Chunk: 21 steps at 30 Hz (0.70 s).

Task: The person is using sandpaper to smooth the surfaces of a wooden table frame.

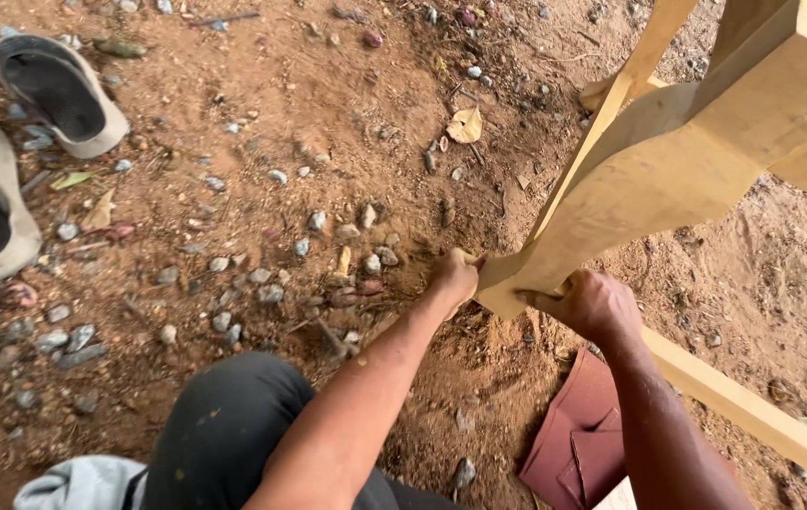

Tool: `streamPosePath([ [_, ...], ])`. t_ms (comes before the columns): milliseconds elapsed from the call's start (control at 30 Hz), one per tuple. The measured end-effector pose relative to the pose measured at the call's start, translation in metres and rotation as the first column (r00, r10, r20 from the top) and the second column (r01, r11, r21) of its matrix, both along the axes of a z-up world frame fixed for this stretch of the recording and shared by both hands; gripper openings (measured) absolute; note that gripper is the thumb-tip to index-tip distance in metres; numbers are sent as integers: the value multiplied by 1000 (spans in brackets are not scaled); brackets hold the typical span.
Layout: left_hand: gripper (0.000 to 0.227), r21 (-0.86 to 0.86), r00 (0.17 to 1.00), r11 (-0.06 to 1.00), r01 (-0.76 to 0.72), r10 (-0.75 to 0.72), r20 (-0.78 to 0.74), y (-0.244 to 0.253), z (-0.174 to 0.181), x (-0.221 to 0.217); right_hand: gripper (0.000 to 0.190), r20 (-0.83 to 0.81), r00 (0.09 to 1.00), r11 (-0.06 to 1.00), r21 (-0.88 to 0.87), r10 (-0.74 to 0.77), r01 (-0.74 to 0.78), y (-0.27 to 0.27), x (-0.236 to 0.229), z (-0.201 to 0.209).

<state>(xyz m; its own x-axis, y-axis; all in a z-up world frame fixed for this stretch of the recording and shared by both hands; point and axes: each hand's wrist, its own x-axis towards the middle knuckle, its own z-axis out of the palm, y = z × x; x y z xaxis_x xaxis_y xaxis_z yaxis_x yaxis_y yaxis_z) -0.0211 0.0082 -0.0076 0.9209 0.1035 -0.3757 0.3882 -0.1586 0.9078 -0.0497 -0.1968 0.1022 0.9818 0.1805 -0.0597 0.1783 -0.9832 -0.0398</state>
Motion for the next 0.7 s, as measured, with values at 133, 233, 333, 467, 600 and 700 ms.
streamPosePath([
  [133,27,25,999,999,19,-18,-40,14,12,-24,70,55,998,999,25,28,-29,6,-13,5],
  [233,28,20,996,1000,15,-13,-83,29,52,-35,70,-6,999,998,-26,-51,50,7,-26,7],
  [333,29,75,999,997,13,-11,-34,51,100,-42,68,-9,995,993,-71,-99,98,1,-42,-9],
  [467,33,163,981,975,149,-167,100,76,133,-49,79,538,837,960,172,96,-221,-17,-83,-48],
  [600,26,500,893,819,283,-415,174,92,169,-66,66,392,918,967,251,-62,-42,7,-130,-53],
  [700,38,661,838,678,321,-528,135,99,175,-79,75,264,950,890,456,-166,29,63,-173,7],
])
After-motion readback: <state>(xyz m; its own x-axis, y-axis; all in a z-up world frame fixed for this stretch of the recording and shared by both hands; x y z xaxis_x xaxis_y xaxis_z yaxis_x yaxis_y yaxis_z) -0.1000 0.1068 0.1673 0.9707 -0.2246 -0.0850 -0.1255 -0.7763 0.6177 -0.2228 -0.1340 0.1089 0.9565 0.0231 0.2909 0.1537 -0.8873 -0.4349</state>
